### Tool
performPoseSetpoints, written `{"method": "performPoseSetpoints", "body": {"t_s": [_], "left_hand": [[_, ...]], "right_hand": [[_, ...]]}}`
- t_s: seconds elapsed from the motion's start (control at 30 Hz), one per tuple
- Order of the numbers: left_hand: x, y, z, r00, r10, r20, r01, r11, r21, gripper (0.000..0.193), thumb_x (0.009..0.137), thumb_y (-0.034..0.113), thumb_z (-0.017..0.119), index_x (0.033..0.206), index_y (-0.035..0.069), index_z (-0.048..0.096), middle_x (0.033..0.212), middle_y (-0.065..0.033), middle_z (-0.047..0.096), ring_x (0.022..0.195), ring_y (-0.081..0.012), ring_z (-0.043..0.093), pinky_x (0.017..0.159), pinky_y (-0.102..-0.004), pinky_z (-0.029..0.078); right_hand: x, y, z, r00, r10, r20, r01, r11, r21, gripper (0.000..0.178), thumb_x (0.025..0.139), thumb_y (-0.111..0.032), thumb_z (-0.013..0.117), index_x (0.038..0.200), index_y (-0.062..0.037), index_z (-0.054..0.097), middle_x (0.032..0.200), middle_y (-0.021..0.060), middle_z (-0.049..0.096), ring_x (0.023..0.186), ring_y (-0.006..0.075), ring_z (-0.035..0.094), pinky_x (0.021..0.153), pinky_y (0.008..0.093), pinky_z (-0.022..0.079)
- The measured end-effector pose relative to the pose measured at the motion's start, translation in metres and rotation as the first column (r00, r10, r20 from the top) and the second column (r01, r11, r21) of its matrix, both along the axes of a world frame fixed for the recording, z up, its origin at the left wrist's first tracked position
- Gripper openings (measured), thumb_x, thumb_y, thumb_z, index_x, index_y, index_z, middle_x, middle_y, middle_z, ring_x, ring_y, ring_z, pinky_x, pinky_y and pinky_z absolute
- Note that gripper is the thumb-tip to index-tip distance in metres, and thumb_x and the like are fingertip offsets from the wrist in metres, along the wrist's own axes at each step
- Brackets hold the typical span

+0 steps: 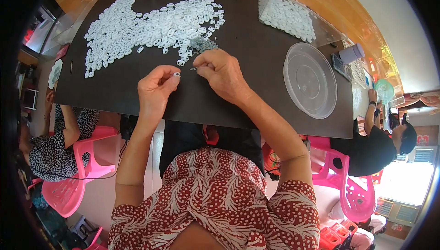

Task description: Assembling small white plastic components by inserting metal pins into them at a workbench.

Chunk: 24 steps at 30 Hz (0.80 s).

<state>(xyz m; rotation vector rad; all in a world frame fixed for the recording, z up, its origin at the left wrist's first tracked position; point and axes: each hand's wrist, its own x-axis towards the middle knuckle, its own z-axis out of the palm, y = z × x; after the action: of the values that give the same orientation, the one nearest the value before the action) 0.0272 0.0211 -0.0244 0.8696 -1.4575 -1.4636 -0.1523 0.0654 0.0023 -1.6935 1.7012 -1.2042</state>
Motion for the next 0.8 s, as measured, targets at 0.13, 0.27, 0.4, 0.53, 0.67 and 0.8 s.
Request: {"method": "performPoseSetpoints", "body": {"t_s": [0.13,0.27,0.4,0.53,0.67,0.8], "left_hand": [[0.007,0.012,0.013,0.989,-0.077,-0.124,0.1,0.976,0.196,0.009,0.083,0.005,0.063,0.091,0.001,0.063,0.08,-0.002,0.063,0.066,-0.0061,0.055,0.057,-0.0186,0.041],[0.008,0.027,0.017,0.972,-0.036,-0.231,0.107,0.947,0.303,0.01,0.083,0.004,0.063,0.092,-0.001,0.063,0.078,-0.0044,0.062,0.064,-0.0077,0.055,0.058,-0.0184,0.042],[0.009,0.035,0.019,0.963,-0.01,-0.27,0.096,0.946,0.308,0.009,0.084,0.005,0.062,0.091,-0.002,0.063,0.076,-0.0049,0.062,0.063,-0.0084,0.054,0.058,-0.0192,0.042],[0.01,0.038,0.018,0.965,-0.01,-0.262,0.091,0.95,0.3,0.009,0.085,0.005,0.062,0.091,-0.002,0.063,0.077,-0.0046,0.062,0.063,-0.0083,0.054,0.058,-0.0194,0.042],[0.01,0.041,0.015,0.965,-0.002,-0.261,0.073,0.962,0.263,0.009,0.085,0.005,0.062,0.091,-0.002,0.063,0.078,-0.0042,0.062,0.064,-0.0077,0.054,0.058,-0.0188,0.042],[0.013,0.04,0.014,0.965,0.003,-0.263,0.06,0.971,0.232,0.01,0.085,0.005,0.062,0.092,-0.002,0.062,0.078,-0.0038,0.062,0.065,-0.0072,0.053,0.058,-0.0182,0.042]], "right_hand": [[0.011,0.01,0.002,0.993,0.106,0.06,-0.099,0.988,-0.118,0.013,0.073,0.0,0.065,0.086,-0.0032,0.065,0.076,0.0055,0.06,0.063,0.014,0.054,0.059,0.0267,0.044],[0.027,0.021,0.003,0.944,0.075,0.32,-0.077,0.997,-0.008,0.012,0.074,0.001,0.065,0.085,-0.0029,0.065,0.071,-0.0004,0.057,0.06,0.005,0.046,0.055,0.022,0.04],[0.034,0.028,0.01,0.92,0.077,0.385,-0.099,0.994,0.038,0.01,0.075,0.001,0.066,0.084,-0.0022,0.065,0.072,-0.0021,0.056,0.061,0.0023,0.045,0.054,0.02,0.039],[0.037,0.032,0.016,0.935,0.073,0.346,-0.105,0.992,0.074,0.011,0.077,0.002,0.065,0.087,-0.0003,0.063,0.078,-0.0006,0.059,0.069,0.0038,0.051,0.061,0.0202,0.043],[0.04,0.032,0.012,0.947,0.059,0.317,-0.075,0.996,0.04,0.01,0.075,0.001,0.066,0.085,-0.0015,0.064,0.073,-0.002,0.055,0.061,0.0025,0.045,0.054,0.0201,0.04],[0.042,0.033,0.013,0.953,0.055,0.297,-0.075,0.996,0.054,0.01,0.075,0.0,0.066,0.085,-0.0015,0.064,0.073,-0.0017,0.055,0.061,0.0026,0.046,0.054,0.0204,0.04]]}}
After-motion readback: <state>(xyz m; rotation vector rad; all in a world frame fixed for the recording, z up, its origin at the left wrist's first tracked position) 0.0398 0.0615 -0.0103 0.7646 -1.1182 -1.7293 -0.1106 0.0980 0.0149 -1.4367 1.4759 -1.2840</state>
